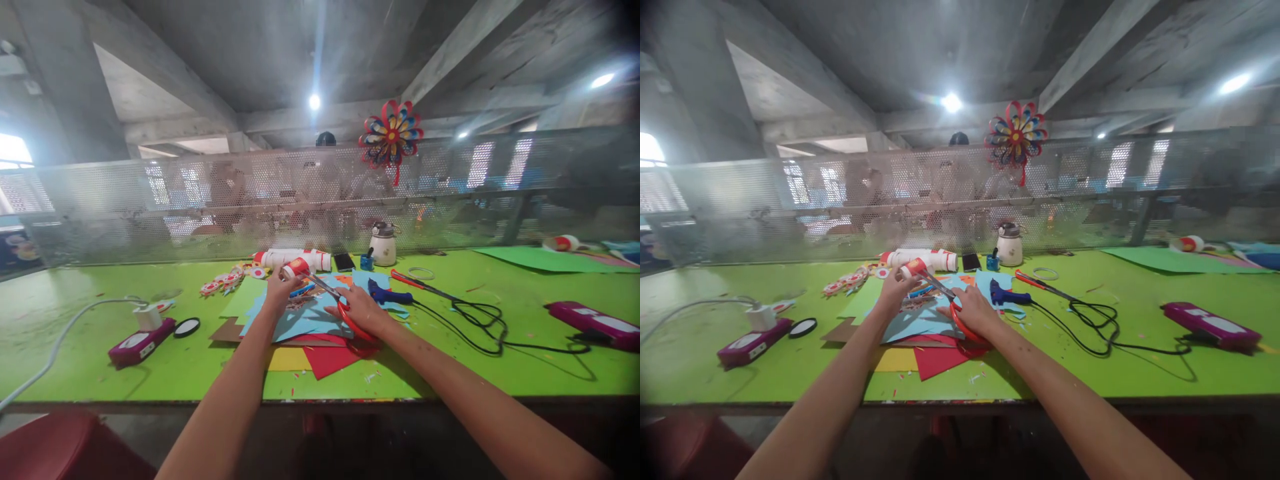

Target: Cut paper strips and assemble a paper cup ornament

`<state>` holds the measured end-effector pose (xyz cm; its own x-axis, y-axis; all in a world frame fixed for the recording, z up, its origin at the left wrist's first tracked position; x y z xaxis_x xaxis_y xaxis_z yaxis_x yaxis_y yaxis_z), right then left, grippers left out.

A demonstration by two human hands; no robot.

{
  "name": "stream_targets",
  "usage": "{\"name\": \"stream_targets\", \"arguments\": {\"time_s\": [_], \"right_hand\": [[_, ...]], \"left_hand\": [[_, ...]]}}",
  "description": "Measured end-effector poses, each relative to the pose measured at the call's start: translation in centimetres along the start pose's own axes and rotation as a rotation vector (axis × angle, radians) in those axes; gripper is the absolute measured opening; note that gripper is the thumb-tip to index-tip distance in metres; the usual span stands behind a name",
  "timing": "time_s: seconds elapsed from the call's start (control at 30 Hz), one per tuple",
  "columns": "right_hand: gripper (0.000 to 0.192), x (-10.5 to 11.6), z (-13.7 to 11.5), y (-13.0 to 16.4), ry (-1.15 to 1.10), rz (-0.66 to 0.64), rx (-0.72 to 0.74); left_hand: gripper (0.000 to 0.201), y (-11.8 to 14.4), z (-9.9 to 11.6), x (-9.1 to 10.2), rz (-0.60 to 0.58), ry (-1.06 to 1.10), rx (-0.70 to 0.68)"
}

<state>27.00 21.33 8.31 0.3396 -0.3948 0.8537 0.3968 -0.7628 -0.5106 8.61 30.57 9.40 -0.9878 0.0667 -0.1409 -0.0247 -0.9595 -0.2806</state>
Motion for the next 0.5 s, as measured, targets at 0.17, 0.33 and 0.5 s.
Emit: {"name": "stream_targets", "arguments": {"time_s": [0.17, 0.33, 0.5], "right_hand": [[0.062, 0.0, -0.2, 0.2, 0.012, 0.015, -0.001], [0.064, 1.0, -0.2, 1.4, 0.042, 0.022, 0.013], [0.064, 1.6, -0.7, 1.7, 0.078, 0.036, 0.027]], "left_hand": [[0.071, 0.1, 0.1, -0.1, -0.032, 0.056, 0.026], [0.070, 0.4, 0.3, -1.3, -0.142, 0.098, 0.055], [0.069, 0.8, 1.0, -1.8, -0.184, 0.149, 0.072]]}}
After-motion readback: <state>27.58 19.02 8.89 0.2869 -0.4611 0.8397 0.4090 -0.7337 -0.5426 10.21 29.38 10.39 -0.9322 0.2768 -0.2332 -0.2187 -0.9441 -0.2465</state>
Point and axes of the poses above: each hand's wrist, its own y-axis away from the middle knuckle, its own x-axis out of the back of the hand, z = x × y, the point moved 10 cm from there along -y, towards the middle knuckle, and after that the axes turned 12 degrees about x, right-handed, at the moved point
